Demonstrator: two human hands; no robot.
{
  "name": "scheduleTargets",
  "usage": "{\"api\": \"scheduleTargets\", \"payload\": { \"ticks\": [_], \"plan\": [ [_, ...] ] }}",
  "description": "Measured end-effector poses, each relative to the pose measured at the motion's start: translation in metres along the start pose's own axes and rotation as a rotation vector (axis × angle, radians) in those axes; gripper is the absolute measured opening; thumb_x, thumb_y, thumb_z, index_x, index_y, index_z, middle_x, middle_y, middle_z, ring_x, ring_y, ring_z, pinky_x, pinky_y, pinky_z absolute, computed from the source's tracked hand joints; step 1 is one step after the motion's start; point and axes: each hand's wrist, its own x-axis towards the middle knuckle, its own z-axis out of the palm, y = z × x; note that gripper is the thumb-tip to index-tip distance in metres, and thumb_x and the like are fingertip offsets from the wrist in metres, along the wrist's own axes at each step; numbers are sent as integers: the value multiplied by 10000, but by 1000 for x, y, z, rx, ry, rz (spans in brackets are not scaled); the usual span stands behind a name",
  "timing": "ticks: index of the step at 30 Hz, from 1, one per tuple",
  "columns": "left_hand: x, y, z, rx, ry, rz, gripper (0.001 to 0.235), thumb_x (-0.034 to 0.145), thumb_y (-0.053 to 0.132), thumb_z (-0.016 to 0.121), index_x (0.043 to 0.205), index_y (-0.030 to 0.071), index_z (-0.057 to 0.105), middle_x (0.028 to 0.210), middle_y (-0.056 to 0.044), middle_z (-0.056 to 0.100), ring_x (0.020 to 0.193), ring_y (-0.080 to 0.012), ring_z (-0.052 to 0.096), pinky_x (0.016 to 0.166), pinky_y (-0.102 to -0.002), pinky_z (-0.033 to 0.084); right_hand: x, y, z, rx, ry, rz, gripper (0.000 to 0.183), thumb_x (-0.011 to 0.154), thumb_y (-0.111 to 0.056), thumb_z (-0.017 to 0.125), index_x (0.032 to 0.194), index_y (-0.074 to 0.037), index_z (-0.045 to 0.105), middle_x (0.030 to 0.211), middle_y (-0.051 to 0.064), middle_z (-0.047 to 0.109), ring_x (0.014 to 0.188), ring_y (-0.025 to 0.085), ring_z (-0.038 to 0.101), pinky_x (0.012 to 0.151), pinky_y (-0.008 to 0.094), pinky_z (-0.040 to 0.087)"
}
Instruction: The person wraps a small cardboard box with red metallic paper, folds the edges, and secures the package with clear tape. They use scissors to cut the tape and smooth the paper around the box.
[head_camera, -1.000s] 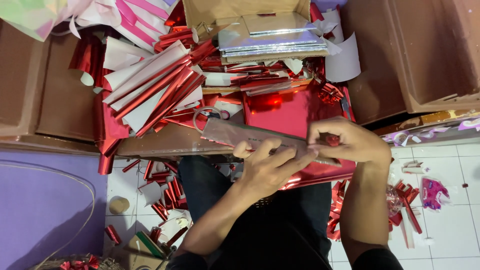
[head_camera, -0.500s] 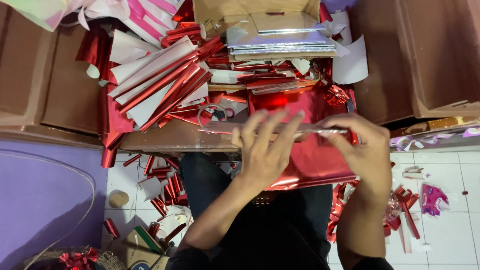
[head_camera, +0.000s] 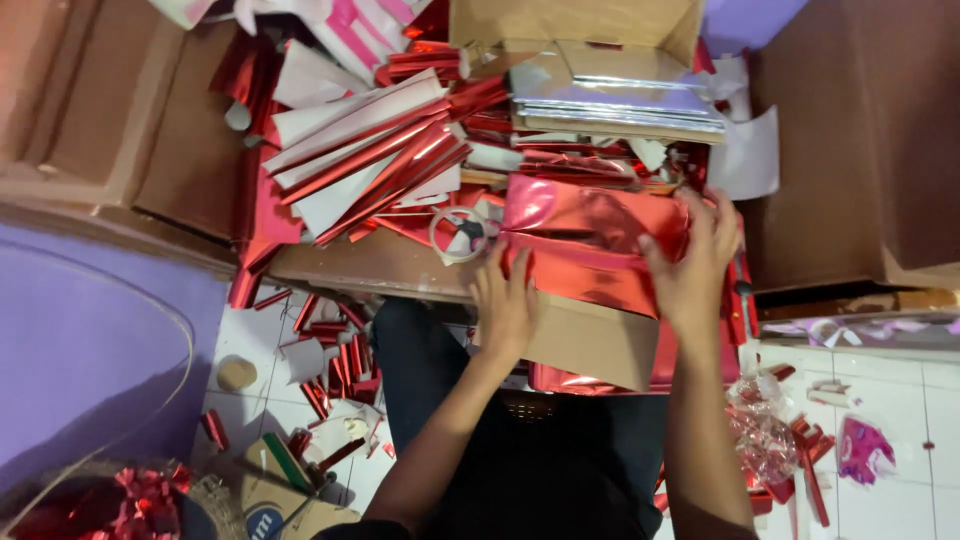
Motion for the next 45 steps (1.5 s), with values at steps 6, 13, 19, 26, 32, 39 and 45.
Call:
{"api": "scheduleTargets", "payload": {
  "ticks": [6,13,19,26,32,39,45],
  "plan": [
    [-7,-12,15,-20,76,10,304,943,161,572,1243,158,618,1322,-89,524,1127,-319,510,794,-420,380,-47,-10,56,191,-396,-64,403,918,-78,719,1313,-99,642,1254,154,619,1112,378,600,977,488,478],
    [-39,-22,-32,-494,295,-364,68,948,170,644,1015,170,653,829,9,454,815,-231,484,812,-354,421,-57,20,73,214,-543,-74,413,871,-178,793,1272,-162,698,1273,121,610,1228,406,552,1047,508,441],
    [-57,-76,-11,-992,472,-1128,281,1004,299,645,1105,200,402,992,59,369,829,-88,401,727,-262,339,-56,23,74,216,-558,-6,466,845,-208,824,1292,-203,692,1317,105,584,1133,354,572,1004,505,475],
    [-54,-96,0,-1055,506,-1182,117,1004,231,642,964,139,581,816,20,510,668,-100,503,579,-241,342,-53,15,69,235,-557,-7,464,847,-204,834,1289,-183,694,1278,132,572,1082,349,571,981,491,475],
    [-47,-82,-7,-989,568,-1008,93,997,187,678,961,105,651,836,-2,557,711,-94,512,660,-235,362,-53,12,67,248,-573,17,472,849,-192,832,1297,-168,688,1281,148,567,1103,339,558,988,471,471],
    [-19,-1,-46,-1194,297,-733,139,969,177,704,1071,94,659,980,-30,710,816,-62,625,767,-215,501,-56,-6,61,389,-538,84,308,933,-179,764,1233,-132,716,1078,104,675,987,259,642,937,389,519],
    [-19,38,-54,-1365,12,-605,113,994,103,661,1077,41,617,1076,-150,732,921,-169,716,854,-262,531,-59,-37,41,770,-538,254,346,965,-211,648,1264,-41,679,1020,112,683,904,172,645,889,341,529]
  ]
}}
